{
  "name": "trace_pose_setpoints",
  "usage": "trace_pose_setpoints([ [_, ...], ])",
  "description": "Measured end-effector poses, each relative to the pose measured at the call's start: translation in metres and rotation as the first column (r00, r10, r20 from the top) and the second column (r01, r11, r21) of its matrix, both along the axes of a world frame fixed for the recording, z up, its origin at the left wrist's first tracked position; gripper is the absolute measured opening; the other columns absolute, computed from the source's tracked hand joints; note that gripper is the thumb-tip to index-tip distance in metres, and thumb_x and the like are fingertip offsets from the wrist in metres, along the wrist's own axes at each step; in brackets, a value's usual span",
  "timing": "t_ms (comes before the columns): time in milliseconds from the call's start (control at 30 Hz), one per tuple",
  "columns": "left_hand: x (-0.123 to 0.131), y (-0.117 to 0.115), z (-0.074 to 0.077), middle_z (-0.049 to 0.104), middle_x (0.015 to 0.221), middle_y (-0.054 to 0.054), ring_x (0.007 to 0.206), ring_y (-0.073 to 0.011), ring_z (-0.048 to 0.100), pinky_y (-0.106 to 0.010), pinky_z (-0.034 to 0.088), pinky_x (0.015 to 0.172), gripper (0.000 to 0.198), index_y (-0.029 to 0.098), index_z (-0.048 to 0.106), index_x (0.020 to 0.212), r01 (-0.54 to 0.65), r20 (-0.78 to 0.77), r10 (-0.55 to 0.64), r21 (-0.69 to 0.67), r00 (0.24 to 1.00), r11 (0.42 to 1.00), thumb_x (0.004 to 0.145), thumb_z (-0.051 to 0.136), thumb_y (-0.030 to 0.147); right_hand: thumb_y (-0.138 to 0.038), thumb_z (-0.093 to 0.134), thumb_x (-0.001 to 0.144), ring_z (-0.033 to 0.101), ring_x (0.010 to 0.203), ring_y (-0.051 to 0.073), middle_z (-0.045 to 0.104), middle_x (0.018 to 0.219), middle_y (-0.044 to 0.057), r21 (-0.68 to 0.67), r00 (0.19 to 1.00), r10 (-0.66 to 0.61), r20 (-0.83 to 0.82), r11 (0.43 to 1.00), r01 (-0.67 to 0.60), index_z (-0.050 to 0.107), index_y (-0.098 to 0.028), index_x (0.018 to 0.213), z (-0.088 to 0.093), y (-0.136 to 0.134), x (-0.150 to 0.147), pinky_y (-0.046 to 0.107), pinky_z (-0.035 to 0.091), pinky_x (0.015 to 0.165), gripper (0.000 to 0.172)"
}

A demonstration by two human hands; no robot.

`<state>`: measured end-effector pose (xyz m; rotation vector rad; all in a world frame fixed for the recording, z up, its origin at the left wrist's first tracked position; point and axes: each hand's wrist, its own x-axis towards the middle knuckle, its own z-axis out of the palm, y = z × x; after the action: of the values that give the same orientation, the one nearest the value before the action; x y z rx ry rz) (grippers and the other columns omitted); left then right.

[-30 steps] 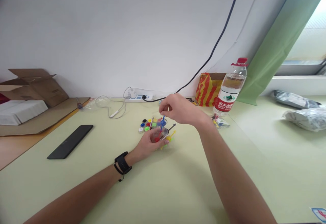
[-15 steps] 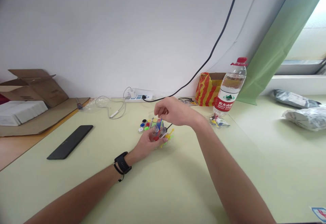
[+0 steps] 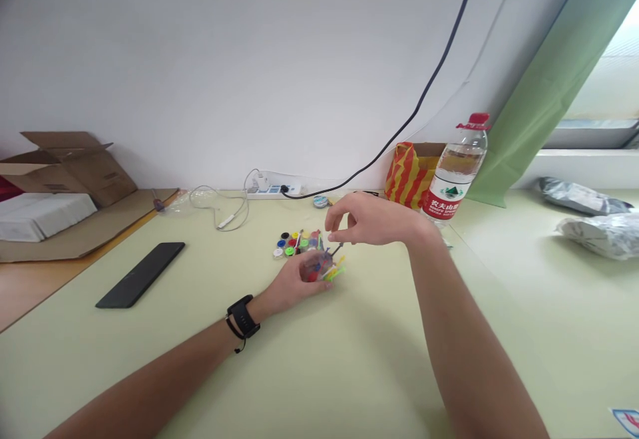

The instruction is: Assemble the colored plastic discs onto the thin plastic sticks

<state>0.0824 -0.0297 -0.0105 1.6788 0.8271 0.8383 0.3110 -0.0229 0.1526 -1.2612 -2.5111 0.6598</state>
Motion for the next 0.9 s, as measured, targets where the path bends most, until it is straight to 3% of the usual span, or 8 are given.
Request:
trace_pose_setpoints([
  [133, -0.001, 0.003, -0.003, 0.07, 0.121, -0.013, 0.108, -0.0279, 0.067, -0.04, 0.054, 0.095, 0.063, 0.017, 0.063, 0.13, -0.006, -0.012, 0.006, 0.007, 1.0, 1.0, 0.074, 0.089, 0.035, -0.04, 0.073, 0.084, 0.071, 0.076, 0.018, 0.072, 0.11, 0.006, -0.028, 0.997, -0.065, 0.037, 0.997, 0.066, 0.076, -0.025, 0.104, -0.009, 0.006, 0.004, 0.026, 0.046, 0.056, 0.025],
  [267, -0.002, 0.005, -0.006, 0.07, 0.125, -0.013, 0.109, -0.0272, 0.068, -0.04, 0.054, 0.097, 0.063, 0.018, 0.062, 0.13, -0.026, 0.003, 0.026, 0.007, 1.0, 1.0, 0.074, 0.089, 0.033, -0.036, 0.073, 0.083, 0.07, 0.07, 0.017, 0.071, 0.113, 0.005, -0.055, 0.998, -0.038, 0.055, 0.998, 0.041, 0.074, -0.025, 0.102, -0.016, 0.011, -0.001, 0.028, 0.046, 0.057, 0.022],
  [433, -0.002, 0.004, -0.006, 0.07, 0.124, -0.013, 0.104, -0.026, 0.068, -0.038, 0.055, 0.092, 0.062, 0.018, 0.065, 0.129, -0.061, -0.025, 0.062, 0.045, 0.998, 0.997, 0.073, 0.089, 0.032, -0.033, 0.073, 0.083, 0.068, 0.084, 0.019, 0.071, 0.116, 0.006, 0.145, 0.997, -0.074, -0.03, 0.986, 0.077, 0.072, -0.025, 0.111, -0.015, 0.012, -0.011, 0.03, 0.048, 0.069, 0.028],
  [633, 0.0, 0.003, -0.004, 0.072, 0.113, -0.01, 0.098, -0.0243, 0.068, -0.034, 0.054, 0.087, 0.052, 0.017, 0.068, 0.122, -0.065, -0.022, 0.067, 0.055, 0.998, 0.996, 0.076, 0.086, 0.033, -0.039, 0.069, 0.086, 0.067, 0.069, 0.014, 0.072, 0.108, 0.005, -0.021, 0.986, -0.02, 0.165, 1.0, 0.024, 0.075, -0.023, 0.099, -0.012, 0.01, -0.012, 0.025, 0.043, 0.056, 0.021],
  [767, 0.0, 0.003, -0.003, 0.071, 0.089, -0.006, 0.077, -0.0198, 0.062, -0.03, 0.049, 0.068, 0.037, 0.014, 0.074, 0.104, -0.14, -0.166, 0.16, 0.123, 0.973, 0.982, 0.078, 0.083, 0.04, -0.035, 0.067, 0.085, 0.069, 0.074, 0.017, 0.074, 0.1, 0.005, -0.045, 0.961, -0.02, 0.275, 0.998, 0.033, 0.076, -0.022, 0.097, -0.011, 0.008, -0.015, 0.024, 0.042, 0.057, 0.019],
  [900, 0.002, 0.002, 0.0, 0.07, 0.087, -0.005, 0.071, -0.0166, 0.057, -0.027, 0.043, 0.062, 0.034, 0.014, 0.074, 0.1, -0.127, -0.171, 0.148, 0.127, 0.974, 0.984, 0.08, 0.081, 0.041, -0.035, 0.069, 0.082, 0.07, 0.075, 0.02, 0.075, 0.082, 0.004, -0.162, 0.928, -0.015, 0.373, 0.983, 0.081, 0.074, -0.021, 0.096, -0.012, 0.006, -0.021, 0.025, 0.039, 0.054, 0.021],
])
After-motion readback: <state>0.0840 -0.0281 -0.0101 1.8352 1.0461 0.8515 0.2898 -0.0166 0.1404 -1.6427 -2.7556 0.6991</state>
